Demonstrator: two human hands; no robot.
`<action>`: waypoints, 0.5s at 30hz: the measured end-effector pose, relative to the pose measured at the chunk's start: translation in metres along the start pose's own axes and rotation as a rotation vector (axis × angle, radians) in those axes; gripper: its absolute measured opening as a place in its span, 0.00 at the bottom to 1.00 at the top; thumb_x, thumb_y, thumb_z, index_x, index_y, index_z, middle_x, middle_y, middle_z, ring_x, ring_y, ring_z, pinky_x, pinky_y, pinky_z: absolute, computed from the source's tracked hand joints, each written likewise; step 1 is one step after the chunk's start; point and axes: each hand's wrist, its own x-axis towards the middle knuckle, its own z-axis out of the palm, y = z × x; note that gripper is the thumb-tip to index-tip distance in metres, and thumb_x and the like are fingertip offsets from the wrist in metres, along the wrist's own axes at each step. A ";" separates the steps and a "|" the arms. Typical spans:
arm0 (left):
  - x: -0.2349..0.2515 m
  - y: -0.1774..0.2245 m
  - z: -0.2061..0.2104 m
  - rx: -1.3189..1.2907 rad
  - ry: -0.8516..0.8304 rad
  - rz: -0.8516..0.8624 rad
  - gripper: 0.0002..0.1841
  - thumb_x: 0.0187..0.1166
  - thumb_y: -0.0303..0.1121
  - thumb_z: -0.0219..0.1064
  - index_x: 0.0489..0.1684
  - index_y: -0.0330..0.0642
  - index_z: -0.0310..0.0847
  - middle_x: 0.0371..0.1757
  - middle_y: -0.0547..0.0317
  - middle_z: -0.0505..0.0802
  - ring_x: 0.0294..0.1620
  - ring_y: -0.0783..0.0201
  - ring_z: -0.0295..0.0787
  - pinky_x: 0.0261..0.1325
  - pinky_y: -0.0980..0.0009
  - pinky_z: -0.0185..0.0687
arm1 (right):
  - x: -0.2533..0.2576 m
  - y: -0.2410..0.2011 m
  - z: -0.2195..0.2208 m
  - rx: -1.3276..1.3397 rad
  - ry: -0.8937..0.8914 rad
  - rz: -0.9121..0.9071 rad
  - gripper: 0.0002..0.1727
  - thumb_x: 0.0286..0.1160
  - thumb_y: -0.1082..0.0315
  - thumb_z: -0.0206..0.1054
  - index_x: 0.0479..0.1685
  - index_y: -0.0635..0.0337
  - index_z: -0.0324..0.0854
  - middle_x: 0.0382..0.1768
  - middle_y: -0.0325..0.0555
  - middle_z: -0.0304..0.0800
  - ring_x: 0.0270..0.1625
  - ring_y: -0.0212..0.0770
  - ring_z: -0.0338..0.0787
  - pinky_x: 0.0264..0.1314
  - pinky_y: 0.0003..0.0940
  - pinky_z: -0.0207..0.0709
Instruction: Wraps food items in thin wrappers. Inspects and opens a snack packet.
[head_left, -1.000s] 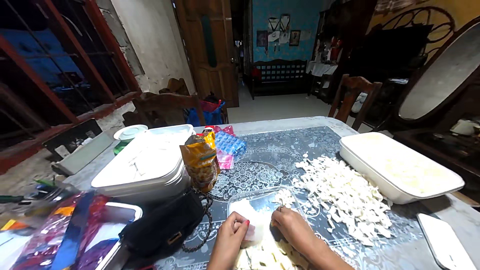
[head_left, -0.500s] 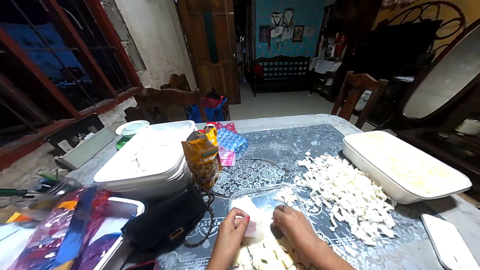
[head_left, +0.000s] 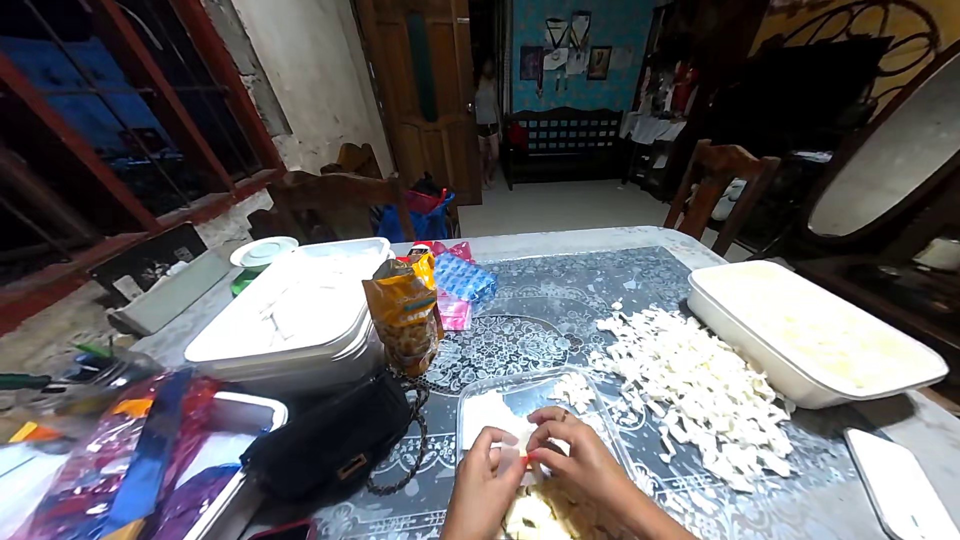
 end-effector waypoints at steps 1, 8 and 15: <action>0.000 0.001 0.000 -0.022 -0.003 0.013 0.16 0.75 0.24 0.72 0.59 0.30 0.80 0.36 0.53 0.96 0.35 0.67 0.94 0.46 0.67 0.90 | 0.001 0.001 -0.002 0.085 0.004 0.022 0.09 0.75 0.72 0.70 0.45 0.69 0.90 0.61 0.56 0.89 0.62 0.41 0.89 0.65 0.34 0.82; 0.001 0.005 -0.001 -0.151 -0.019 -0.049 0.10 0.74 0.19 0.69 0.51 0.29 0.82 0.39 0.52 0.95 0.35 0.67 0.94 0.46 0.68 0.92 | 0.000 0.005 0.007 0.015 0.193 -0.205 0.10 0.75 0.68 0.69 0.43 0.69 0.87 0.39 0.50 0.91 0.43 0.38 0.90 0.48 0.33 0.83; 0.001 0.007 -0.003 -0.198 -0.002 -0.080 0.18 0.77 0.17 0.66 0.64 0.27 0.72 0.35 0.54 0.95 0.34 0.67 0.94 0.48 0.68 0.90 | -0.002 0.005 0.019 -0.513 0.202 -0.525 0.08 0.71 0.70 0.73 0.44 0.61 0.93 0.42 0.52 0.95 0.49 0.51 0.95 0.53 0.40 0.89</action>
